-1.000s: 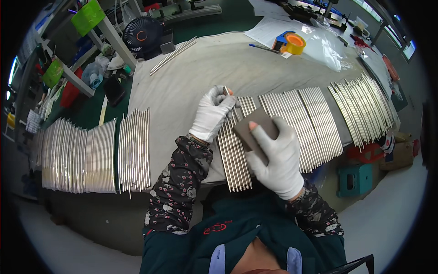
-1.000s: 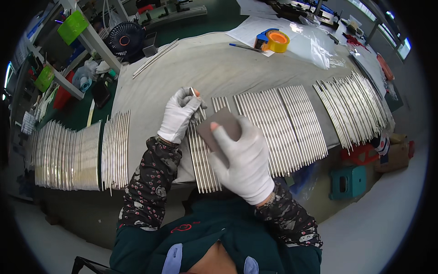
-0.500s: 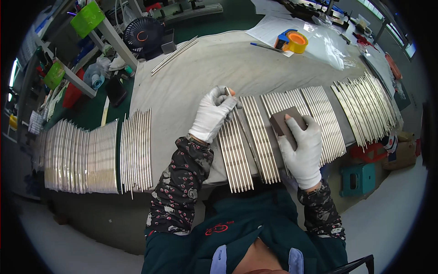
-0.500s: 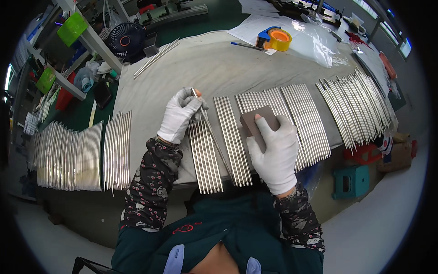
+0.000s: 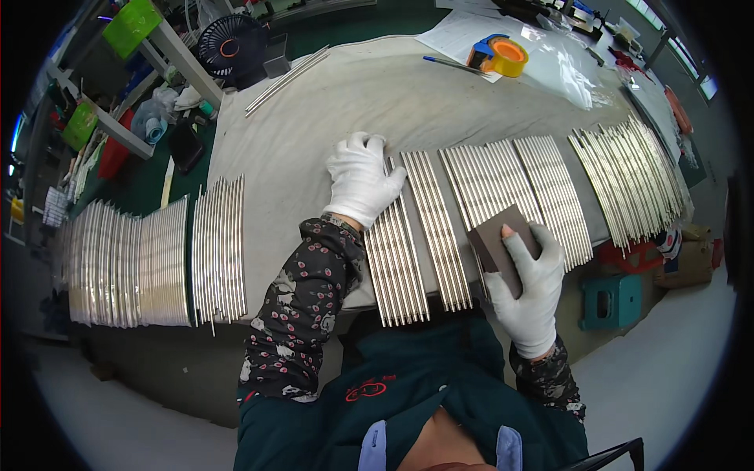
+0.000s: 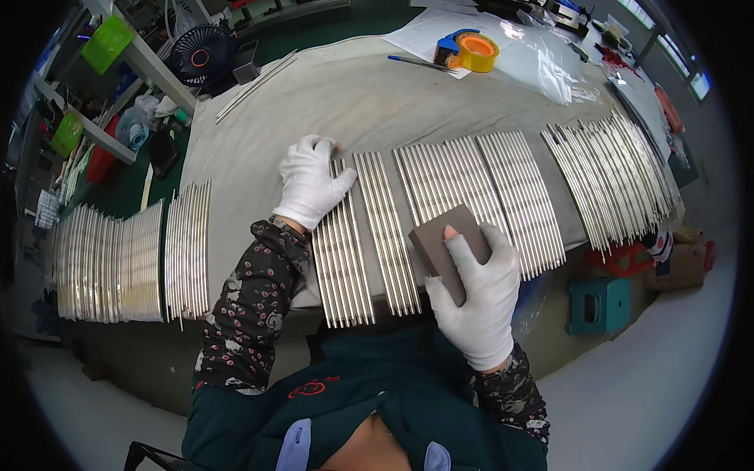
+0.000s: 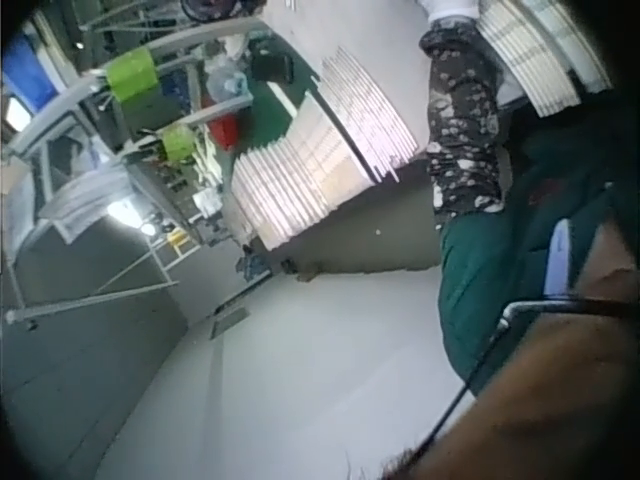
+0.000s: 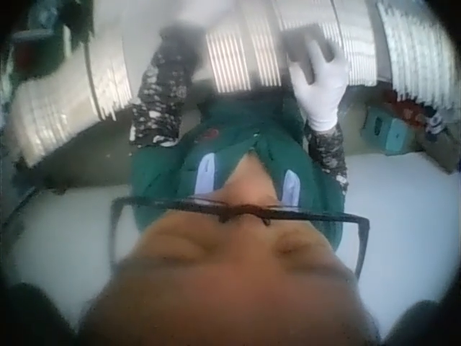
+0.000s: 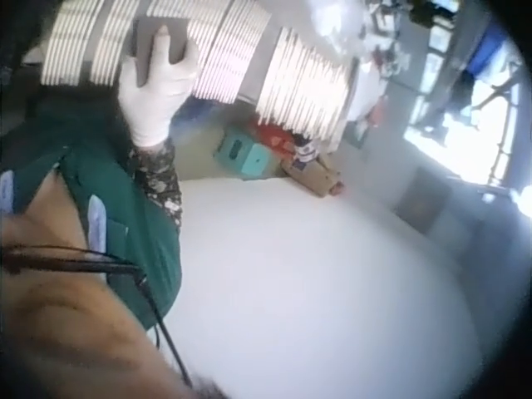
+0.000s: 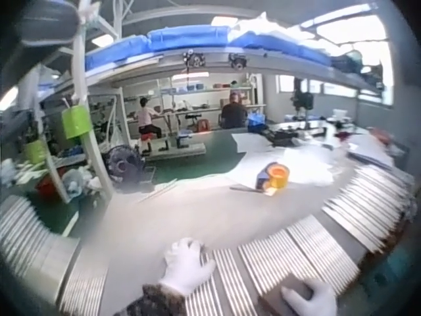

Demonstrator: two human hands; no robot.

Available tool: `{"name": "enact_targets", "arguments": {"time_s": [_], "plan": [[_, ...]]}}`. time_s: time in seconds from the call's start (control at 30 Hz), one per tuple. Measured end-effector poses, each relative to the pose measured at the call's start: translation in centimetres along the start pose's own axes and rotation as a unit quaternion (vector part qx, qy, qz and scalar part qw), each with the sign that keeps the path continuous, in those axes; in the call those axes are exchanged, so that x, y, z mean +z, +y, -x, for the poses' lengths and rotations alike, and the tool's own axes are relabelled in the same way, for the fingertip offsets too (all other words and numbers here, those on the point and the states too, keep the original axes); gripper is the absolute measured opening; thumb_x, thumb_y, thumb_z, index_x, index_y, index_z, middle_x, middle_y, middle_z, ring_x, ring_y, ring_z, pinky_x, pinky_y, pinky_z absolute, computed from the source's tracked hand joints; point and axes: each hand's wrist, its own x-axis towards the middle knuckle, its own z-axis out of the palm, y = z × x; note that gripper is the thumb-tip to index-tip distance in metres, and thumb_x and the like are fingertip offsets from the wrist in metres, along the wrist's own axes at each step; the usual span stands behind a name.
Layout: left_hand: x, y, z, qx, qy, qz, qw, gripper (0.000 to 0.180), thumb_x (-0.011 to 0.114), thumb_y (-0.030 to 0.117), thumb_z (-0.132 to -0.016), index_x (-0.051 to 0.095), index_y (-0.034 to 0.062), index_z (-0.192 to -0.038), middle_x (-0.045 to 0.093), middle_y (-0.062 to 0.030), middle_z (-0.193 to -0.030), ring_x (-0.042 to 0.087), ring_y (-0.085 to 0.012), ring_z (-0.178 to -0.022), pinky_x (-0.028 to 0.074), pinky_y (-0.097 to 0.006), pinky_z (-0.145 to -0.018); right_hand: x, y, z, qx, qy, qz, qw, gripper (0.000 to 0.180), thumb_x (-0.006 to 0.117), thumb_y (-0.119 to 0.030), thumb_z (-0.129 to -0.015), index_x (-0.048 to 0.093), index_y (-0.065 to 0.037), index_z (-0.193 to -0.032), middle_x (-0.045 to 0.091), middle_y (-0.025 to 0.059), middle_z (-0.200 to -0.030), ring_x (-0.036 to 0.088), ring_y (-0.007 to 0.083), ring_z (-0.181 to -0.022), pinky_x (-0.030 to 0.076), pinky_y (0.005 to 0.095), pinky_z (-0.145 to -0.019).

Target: Sanding and polishing multiple thin metal rods on a workbench using a manual sanding block.

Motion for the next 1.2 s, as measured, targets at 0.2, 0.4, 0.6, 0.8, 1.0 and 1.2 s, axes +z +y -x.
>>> {"name": "enact_targets", "arguments": {"time_s": [0.2,0.4,0.6,0.8,1.0,1.2], "plan": [[1.0,-1.2,0.2,0.1,0.043,0.032,0.994,0.038,0.062,0.035,-0.079,0.066,0.0135,-0.11,0.055,-0.0107,-0.12,0.048,-0.0326,-0.113,0.038,-0.044,-0.095,-0.2,-1.5,1.3,-0.04,-0.057,-0.003,0.998,0.085,0.085,-0.029,-0.054,0.049,-0.015,-0.13,0.042,0.0229,-0.122,0.047,0.0364,-0.101,0.041,0.045,-0.086],[1.0,-1.5,0.3,0.12,0.029,0.051,0.991,0.03,0.059,0.032,-0.081,0.069,0.0193,-0.106,0.056,-0.011,-0.123,0.047,-0.0309,-0.118,0.032,-0.047,-0.098,0.2,-1.7,1.4,-0.061,-0.092,-0.013,0.994,0.094,0.089,-0.031,-0.048,0.047,-0.015,-0.13,0.041,0.0217,-0.123,0.047,0.0359,-0.102,0.041,0.0449,-0.084],[1.1,-1.7,0.1,0.119,0.031,0.065,0.99,0.029,0.059,0.033,-0.082,0.069,0.0188,-0.105,0.058,-0.0104,-0.121,0.047,-0.0307,-0.117,0.032,-0.047,-0.098,0.9,-1.6,1.4,-0.066,-0.085,-0.006,0.994,0.089,0.089,-0.031,-0.048,0.051,-0.015,-0.127,0.041,0.0206,-0.123,0.046,0.0353,-0.104,0.041,0.0451,-0.085],[0.9,-2.0,-0.6,0.128,0.003,0.092,0.987,0.027,0.058,0.034,-0.083,0.07,0.0178,-0.101,0.058,-0.0093,-0.121,0.048,-0.031,-0.116,0.032,-0.047,-0.098,0.7,-1.7,1.5,-0.062,-0.082,-0.006,0.995,0.089,0.089,-0.034,-0.048,0.052,-0.015,-0.127,0.042,0.0213,-0.124,0.048,0.035,-0.102,0.041,0.0442,-0.084],[0.2,-1.2,-0.6,0.1,0.07,0.174,0.977,0.024,0.064,0.027,-0.081,0.069,0.0095,-0.096,0.064,-0.0111,-0.11,0.055,-0.0296,-0.108,0.04,-0.039,-0.094,1.4,-1.3,2.2,-0.078,-0.053,-0.001,0.996,0.096,0.089,-0.034,-0.048,0.047,-0.018,-0.132,0.042,0.0224,-0.125,0.047,0.0347,-0.105,0.041,0.0439,-0.085],[-1.8,0.8,-0.3,-0.077,-0.111,0.556,0.82,0.031,0.06,0.008,-0.088,0.05,-0.0027,-0.116,0.067,-0.0087,-0.086,0.06,-0.0074,-0.065,0.047,-0.02,-0.058,1.7,-1.2,2.5,-0.08,-0.039,0.011,0.996,0.099,0.089,-0.033,-0.049,0.043,-0.021,-0.135,0.041,0.022,-0.126,0.047,0.0343,-0.107,0.041,0.0445,-0.086]]}}
